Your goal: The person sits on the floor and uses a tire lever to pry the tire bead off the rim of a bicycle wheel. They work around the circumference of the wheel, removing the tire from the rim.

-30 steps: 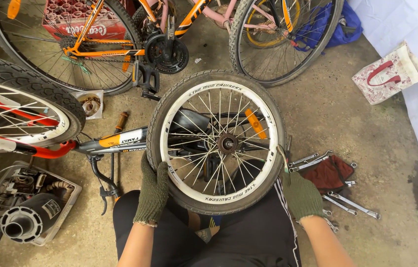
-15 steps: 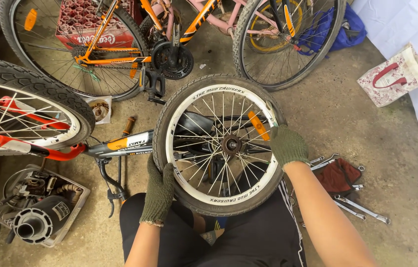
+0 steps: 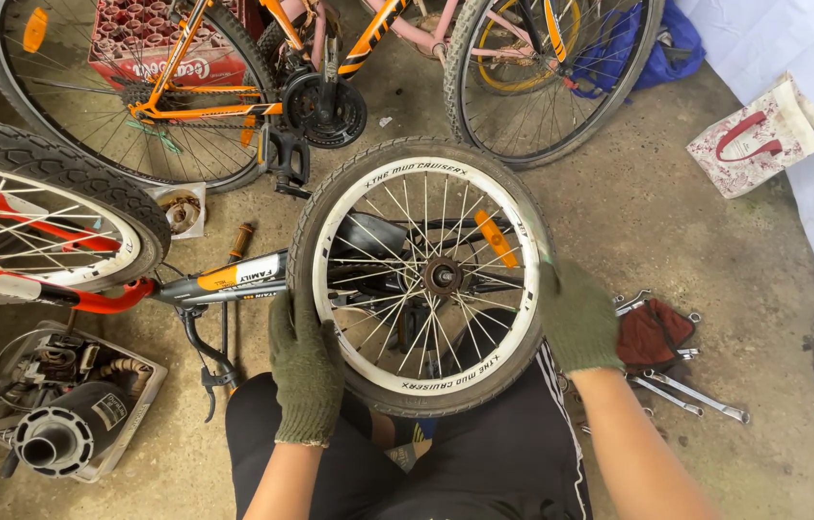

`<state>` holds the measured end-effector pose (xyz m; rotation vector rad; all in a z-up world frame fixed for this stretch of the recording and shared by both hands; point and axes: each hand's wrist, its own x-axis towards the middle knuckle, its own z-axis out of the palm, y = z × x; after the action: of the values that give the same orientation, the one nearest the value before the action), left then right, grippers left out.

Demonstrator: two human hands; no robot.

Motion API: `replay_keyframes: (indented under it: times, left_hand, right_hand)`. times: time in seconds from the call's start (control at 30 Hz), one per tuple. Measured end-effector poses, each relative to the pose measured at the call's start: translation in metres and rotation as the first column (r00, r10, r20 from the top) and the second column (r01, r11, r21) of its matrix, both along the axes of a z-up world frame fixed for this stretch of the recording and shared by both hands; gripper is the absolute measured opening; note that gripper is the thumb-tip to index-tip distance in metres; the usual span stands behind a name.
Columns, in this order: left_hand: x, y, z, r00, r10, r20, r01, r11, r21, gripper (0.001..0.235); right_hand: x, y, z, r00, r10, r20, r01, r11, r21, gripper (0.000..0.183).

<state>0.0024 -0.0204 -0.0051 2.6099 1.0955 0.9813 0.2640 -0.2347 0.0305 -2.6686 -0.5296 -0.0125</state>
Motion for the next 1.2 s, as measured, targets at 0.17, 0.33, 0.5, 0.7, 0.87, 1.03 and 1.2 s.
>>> replay_keyframes:
  times: [0.17, 0.33, 0.5, 0.7, 0.87, 1.03, 1.2]
  left_hand:
    - [0.005, -0.010, 0.010, 0.997, -0.068, -0.025, 0.072, 0.972, 0.225, 0.056]
    - [0.000, -0.013, 0.009, 0.998, -0.059, -0.032, 0.064, 0.970, 0.233, 0.064]
    - [-0.004, -0.020, 0.003, 0.993, -0.121, 0.011, 0.116, 0.973, 0.197, 0.067]
    - [0.050, -0.068, 0.043, 0.783, -0.560, 0.270, 0.553, 0.826, 0.110, 0.068]
    - [0.037, -0.117, 0.087, 0.605, -0.779, 0.165, 0.796, 0.588, -0.145, 0.073]
    - [0.022, -0.090, 0.073, 0.682, -0.730, -0.041, 0.727, 0.683, -0.066, 0.067]
    - [0.020, -0.108, 0.106, 0.661, -0.742, 0.110, 0.742, 0.624, -0.245, 0.075]
  right_hand:
    - [-0.012, 0.105, 0.005, 0.839, 0.254, 0.482, -0.439, 0.840, 0.320, 0.011]
    - [-0.025, 0.193, -0.040, 0.510, 0.433, 0.743, -0.789, 0.579, 0.204, 0.024]
    - [-0.017, 0.219, -0.125, 0.178, 0.442, 0.879, -0.663, 0.714, -0.225, 0.043]
    - [-0.026, 0.221, -0.109, 0.392, 0.522, 0.758, -0.780, 0.625, -0.027, 0.032]
    - [-0.057, 0.198, 0.000, 0.653, 0.731, 0.199, -0.738, 0.673, -0.048, 0.028]
    - [-0.065, 0.199, 0.008, 0.686, 0.726, 0.052, -0.704, 0.680, -0.206, 0.033]
    - [-0.061, 0.201, 0.000, 0.639, 0.706, 0.304, -0.721, 0.688, -0.084, 0.023]
